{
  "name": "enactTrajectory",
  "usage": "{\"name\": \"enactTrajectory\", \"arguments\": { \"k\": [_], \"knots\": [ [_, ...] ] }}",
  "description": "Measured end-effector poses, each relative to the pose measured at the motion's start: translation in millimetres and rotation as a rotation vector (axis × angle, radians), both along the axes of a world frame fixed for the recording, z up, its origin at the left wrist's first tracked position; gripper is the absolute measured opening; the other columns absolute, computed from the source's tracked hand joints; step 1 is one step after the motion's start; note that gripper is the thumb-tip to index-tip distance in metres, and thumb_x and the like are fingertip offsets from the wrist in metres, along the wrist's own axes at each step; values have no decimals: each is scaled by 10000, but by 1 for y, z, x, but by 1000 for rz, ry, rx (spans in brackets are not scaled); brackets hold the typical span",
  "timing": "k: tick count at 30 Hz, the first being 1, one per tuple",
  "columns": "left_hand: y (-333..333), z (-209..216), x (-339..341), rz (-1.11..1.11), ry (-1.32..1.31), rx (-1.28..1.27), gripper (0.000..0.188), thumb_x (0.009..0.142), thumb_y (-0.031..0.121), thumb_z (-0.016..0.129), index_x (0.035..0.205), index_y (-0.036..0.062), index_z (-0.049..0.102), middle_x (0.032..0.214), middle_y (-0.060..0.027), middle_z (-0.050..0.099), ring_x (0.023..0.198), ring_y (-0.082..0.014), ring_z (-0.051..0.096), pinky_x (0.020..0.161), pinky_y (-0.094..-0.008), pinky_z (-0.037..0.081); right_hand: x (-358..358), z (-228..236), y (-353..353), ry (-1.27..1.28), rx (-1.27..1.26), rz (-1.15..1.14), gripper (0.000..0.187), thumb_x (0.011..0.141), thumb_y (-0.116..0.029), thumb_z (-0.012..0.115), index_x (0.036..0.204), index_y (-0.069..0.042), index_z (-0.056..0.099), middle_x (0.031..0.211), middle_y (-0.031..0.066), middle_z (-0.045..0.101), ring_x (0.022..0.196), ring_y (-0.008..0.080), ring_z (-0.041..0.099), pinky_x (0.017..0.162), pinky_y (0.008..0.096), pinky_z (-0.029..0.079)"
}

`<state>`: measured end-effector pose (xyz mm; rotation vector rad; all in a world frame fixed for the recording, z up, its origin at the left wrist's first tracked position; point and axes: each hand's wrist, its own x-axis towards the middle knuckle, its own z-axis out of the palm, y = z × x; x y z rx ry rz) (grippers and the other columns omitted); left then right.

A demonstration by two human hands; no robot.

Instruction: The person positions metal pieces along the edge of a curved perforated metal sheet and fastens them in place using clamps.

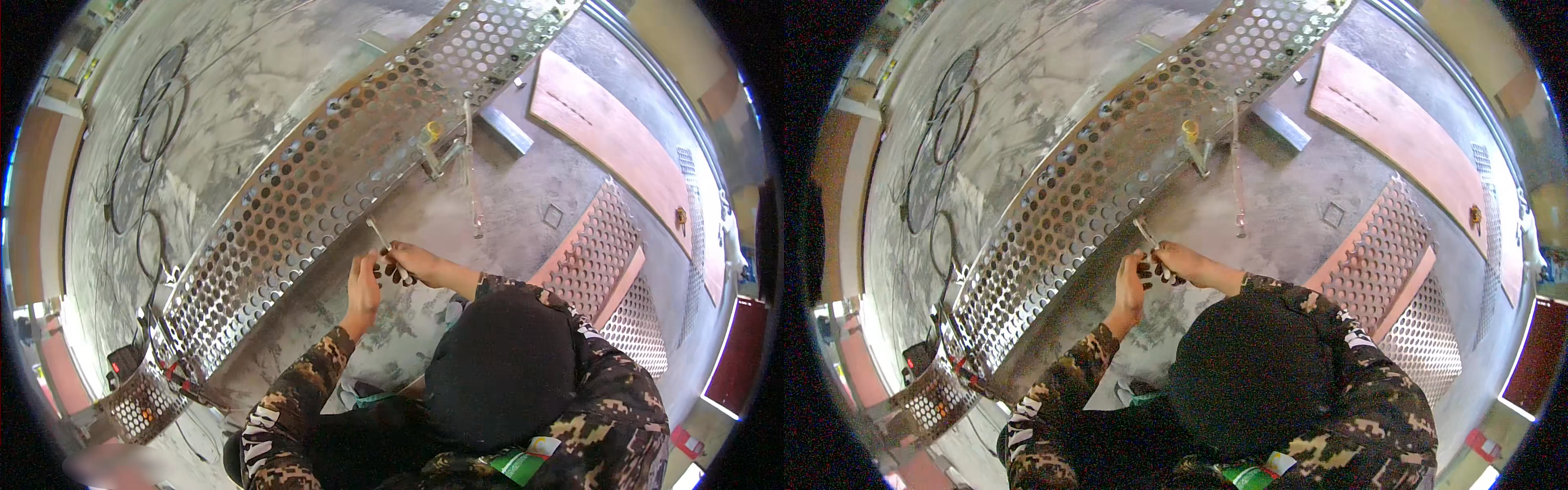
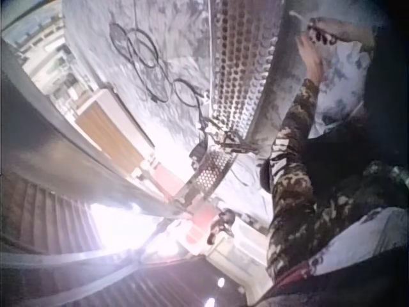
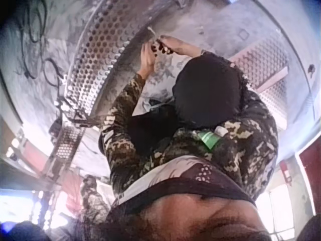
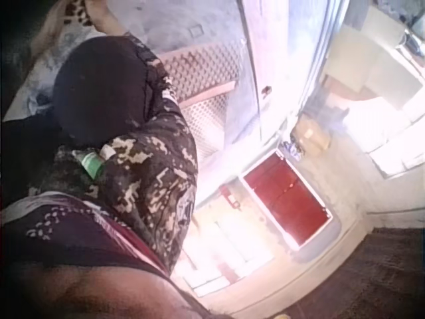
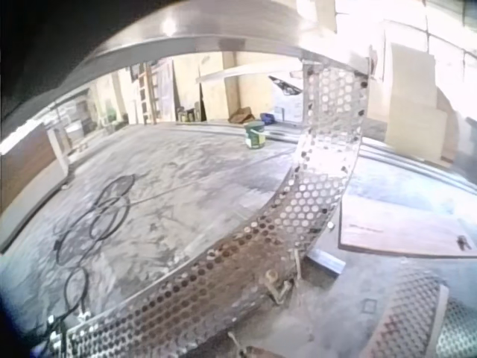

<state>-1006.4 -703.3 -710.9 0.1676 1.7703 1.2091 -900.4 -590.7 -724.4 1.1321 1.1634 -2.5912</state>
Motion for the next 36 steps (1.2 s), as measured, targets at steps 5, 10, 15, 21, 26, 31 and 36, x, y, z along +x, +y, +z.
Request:
{"name": "enactTrajectory", "arguments": {
  "k": [5,10,15,21,26,31,36],
  "knots": [
    [16,3,-25,-15,-470,78,432,937,540,513,901,119,600,804,-2,526,805,-159,497,778,-349,414,-19,3,1,58,10,37,239,936,-325,477,933,-101,558,775,8,540,656,122,524,519,309,413],
    [25,-6,-34,79,-525,114,421,947,526,495,964,127,628,865,-2,608,812,-159,591,755,-353,482,-36,1,13,-53,73,167,268,896,-352,502,1037,-131,558,870,16,563,690,135,511,546,290,384],
    [39,-11,-30,121,-576,143,353,931,471,570,885,125,620,806,-2,570,740,-163,550,697,-335,464,-31,-4,20,-46,8,155,258,892,-350,520,1018,-132,574,873,22,575,698,141,522,551,285,390],
    [37,-21,-24,222,-492,154,412,849,465,699,899,59,656,797,-26,598,688,-146,546,630,-304,428,-33,22,22,-102,144,181,217,880,-304,558,970,-108,585,845,26,576,701,152,536,568,295,404],
    [38,-24,-20,170,-416,167,514,802,567,702,882,62,646,795,-18,587,717,-138,540,646,-303,410,-34,20,25,-84,87,251,168,851,-227,570,907,-69,571,823,33,553,728,142,513,587,294,403],
    [42,-18,-23,204,-417,104,541,802,621,665,861,84,635,763,-3,568,707,-137,529,669,-312,401,-31,-15,12,-155,573,368,260,851,-174,512,1060,-19,514,883,53,542,755,137,510,593,286,409],
    [36,-10,-24,164,-415,81,523,817,619,649,856,97,635,744,10,549,703,-133,518,676,-305,390,-26,-3,-1,-83,711,330,375,860,-161,486,1204,-18,437,954,63,537,777,129,511,622,296,418]
  ]
}}
